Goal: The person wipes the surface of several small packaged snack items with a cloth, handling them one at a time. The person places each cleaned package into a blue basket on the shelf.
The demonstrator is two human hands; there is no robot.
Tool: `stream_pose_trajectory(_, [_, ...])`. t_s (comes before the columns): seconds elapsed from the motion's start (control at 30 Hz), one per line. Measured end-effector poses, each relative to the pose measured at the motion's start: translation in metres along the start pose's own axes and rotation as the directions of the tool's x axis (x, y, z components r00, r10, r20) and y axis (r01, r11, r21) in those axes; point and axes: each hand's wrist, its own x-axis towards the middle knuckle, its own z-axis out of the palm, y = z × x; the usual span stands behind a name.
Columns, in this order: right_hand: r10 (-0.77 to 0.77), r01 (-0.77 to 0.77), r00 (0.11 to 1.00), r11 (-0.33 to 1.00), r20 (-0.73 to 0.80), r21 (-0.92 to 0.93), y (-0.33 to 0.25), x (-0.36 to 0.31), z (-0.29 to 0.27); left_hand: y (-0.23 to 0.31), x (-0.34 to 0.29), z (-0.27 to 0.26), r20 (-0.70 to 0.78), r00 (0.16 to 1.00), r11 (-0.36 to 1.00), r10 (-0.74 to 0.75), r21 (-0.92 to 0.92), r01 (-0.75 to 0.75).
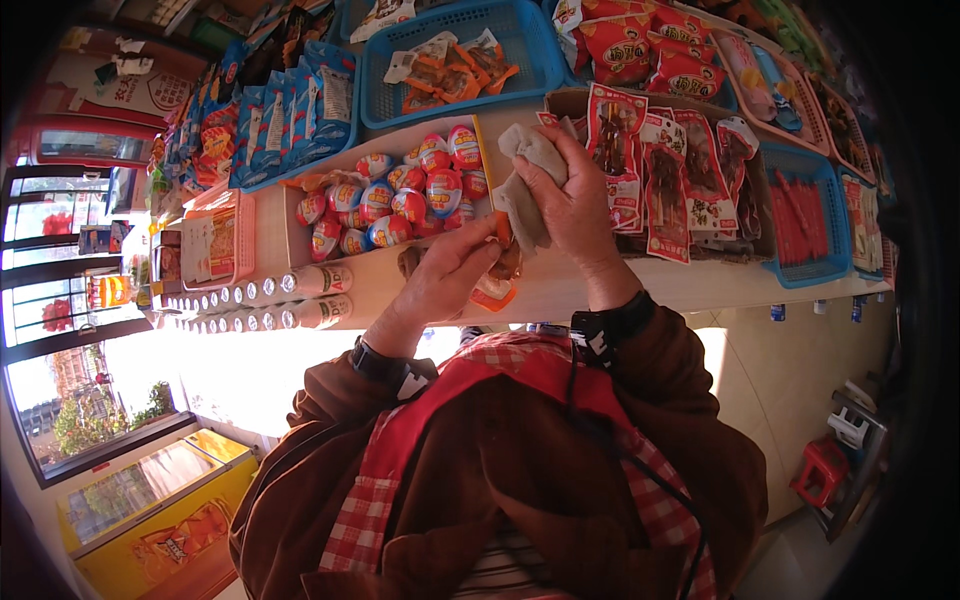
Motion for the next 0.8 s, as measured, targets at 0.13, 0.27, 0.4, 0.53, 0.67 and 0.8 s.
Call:
stream_pose_trajectory(0.13, [0.221,-0.194,0.968,0.960,-0.121,0.202,0.007,0.013,-0.020,0.003,-0.004,-0.005,-0.067,0.998,1.000,-0.001,-0.018,0.000])
stream_pose_trajectory(0.27, [0.256,-0.265,0.963,0.868,0.079,0.420,-0.005,0.009,-0.032,0.005,-0.005,-0.013,-0.165,0.984,0.990,-0.062,-0.135,0.040])
stream_pose_trajectory(0.4, [0.048,-0.119,0.935,0.976,0.352,0.181,-0.023,0.000,-0.020,0.007,-0.006,-0.028,-0.060,0.998,1.000,-0.013,0.003,0.013])
stream_pose_trajectory(0.53, [-0.028,0.054,0.920,0.997,0.390,-0.056,-0.037,-0.008,0.001,0.004,-0.013,-0.043,0.071,0.997,0.995,0.009,0.102,-0.017])
stream_pose_trajectory(0.67, [0.043,-0.067,0.967,0.993,0.249,0.092,-0.045,-0.024,0.033,0.004,-0.032,-0.065,0.057,0.993,0.943,0.104,0.311,-0.116])
stream_pose_trajectory(0.8, [0.308,-0.297,0.950,0.858,0.045,0.419,-0.043,-0.033,0.050,0.004,-0.040,-0.086,0.204,0.979,0.969,-0.021,0.244,-0.030])
